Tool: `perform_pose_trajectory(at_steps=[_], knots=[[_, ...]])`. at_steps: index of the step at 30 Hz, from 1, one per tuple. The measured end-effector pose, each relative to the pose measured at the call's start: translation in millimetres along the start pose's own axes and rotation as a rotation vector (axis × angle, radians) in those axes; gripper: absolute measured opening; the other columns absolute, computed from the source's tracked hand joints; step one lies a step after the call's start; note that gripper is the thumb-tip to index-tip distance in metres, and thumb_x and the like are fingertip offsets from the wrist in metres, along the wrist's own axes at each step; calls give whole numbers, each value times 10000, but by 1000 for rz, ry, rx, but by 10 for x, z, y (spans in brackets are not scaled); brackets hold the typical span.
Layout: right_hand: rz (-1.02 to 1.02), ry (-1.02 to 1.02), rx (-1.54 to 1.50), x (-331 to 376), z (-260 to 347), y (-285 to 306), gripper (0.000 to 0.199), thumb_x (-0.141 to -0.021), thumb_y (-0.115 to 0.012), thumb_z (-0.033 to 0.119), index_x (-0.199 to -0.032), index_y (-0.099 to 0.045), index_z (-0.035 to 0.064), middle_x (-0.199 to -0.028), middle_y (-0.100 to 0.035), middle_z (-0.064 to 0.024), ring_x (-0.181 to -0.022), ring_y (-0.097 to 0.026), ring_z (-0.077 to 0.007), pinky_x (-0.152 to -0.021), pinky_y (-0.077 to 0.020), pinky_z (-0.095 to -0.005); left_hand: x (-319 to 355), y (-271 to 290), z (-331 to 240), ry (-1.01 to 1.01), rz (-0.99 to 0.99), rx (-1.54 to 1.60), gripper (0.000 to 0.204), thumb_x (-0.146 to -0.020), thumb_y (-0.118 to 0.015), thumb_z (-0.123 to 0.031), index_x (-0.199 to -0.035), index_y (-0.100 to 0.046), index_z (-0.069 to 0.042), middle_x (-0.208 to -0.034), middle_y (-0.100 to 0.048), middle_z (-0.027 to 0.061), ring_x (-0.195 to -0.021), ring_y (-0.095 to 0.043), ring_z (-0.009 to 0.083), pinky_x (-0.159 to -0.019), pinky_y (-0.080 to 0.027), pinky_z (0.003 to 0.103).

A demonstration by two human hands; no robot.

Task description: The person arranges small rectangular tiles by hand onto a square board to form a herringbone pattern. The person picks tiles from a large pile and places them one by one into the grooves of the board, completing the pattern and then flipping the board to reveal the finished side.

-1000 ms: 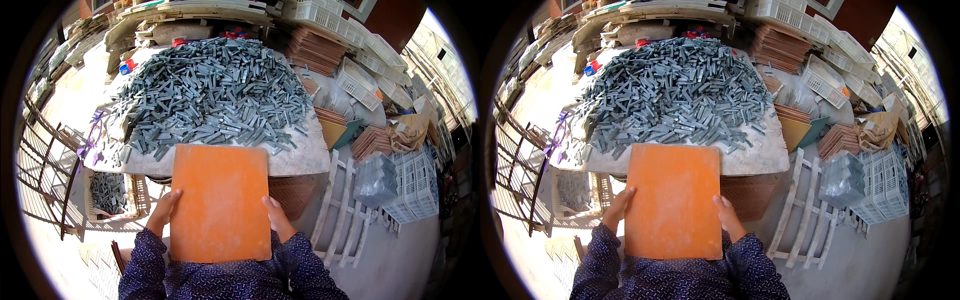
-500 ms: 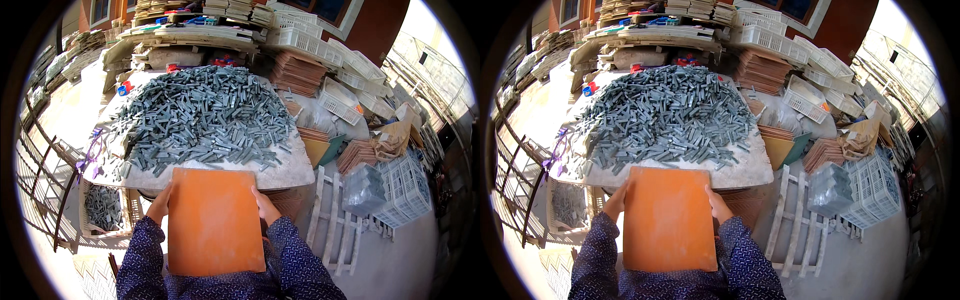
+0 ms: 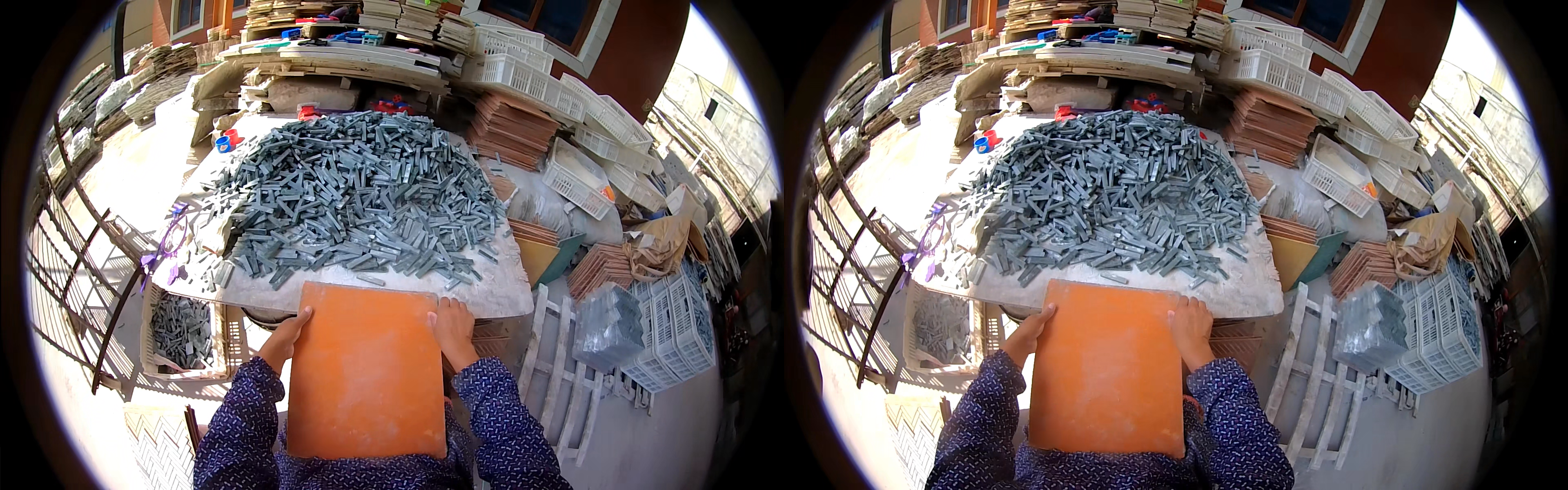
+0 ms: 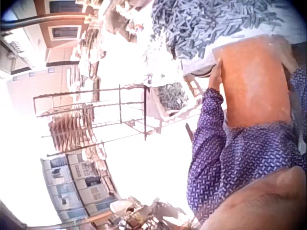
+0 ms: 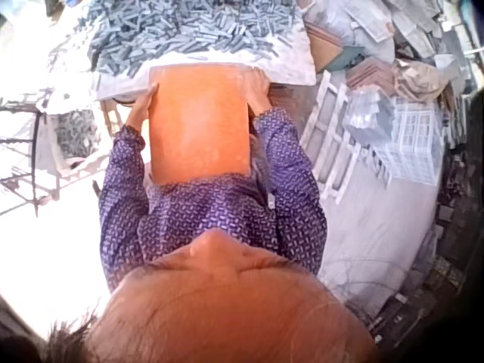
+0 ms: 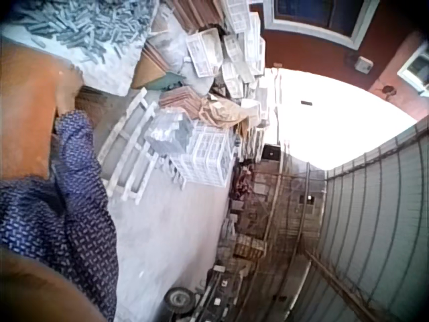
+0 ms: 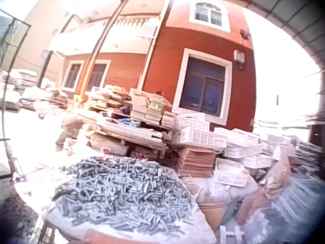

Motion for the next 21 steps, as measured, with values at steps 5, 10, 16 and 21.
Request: perform_pose_trajectory(at_steps=[5, 10, 16, 21], knots=[[-414, 570, -212, -242, 920, -272, 474, -826, -652, 303, -1174, -552, -3, -1128, -557, -170, -1080, -511, -343, -924, -410, -436, 26, -238, -40, 53, 41, 17, 543, -944, -551, -387, -1270, -507, 46, -1301, -543, 89, -1198, -497, 187, -1009, -384, 312], [-289, 446, -350, -353, 1222, -449, 498, -828, -646, 299, -1196, -560, -25, -1136, -524, -172, -1102, -461, -334, -941, -385, -420, 114, -380, -169, -18, 69, 63, 556, -944, -543, -407, -1296, -488, 20, -1298, -545, 83, -1183, -515, 193, -1009, -399, 333], [-232, 431, -337, -267, 1262, -421, 496, -804, -670, 298, -1167, -587, -30, -1065, -522, -142, -1046, -468, -313, -917, -391, -414, 54, -359, 14, 173, 75, 241, 556, -938, -545, -427, -1324, -476, -33, -1305, -539, 83, -1163, -541, 207, -981, -438, 324], [-272, 450, -323, -243, 1176, -389, 507, -806, -669, 312, -1175, -563, -20, -1083, -514, -147, -1065, -462, -323, -930, -380, -442, -1, -351, 8, 132, 51, 154, 562, -940, -542, -415, -1306, -474, 5, -1293, -548, 102, -1156, -546, 220, -983, -438, 348]])
Point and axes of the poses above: each hand's wrist, its own x-axis away from the middle knuckle, its own y-axis out of the back of the hand, z = x × y, the point moved 10 cm from there along -x, towards the middle knuckle
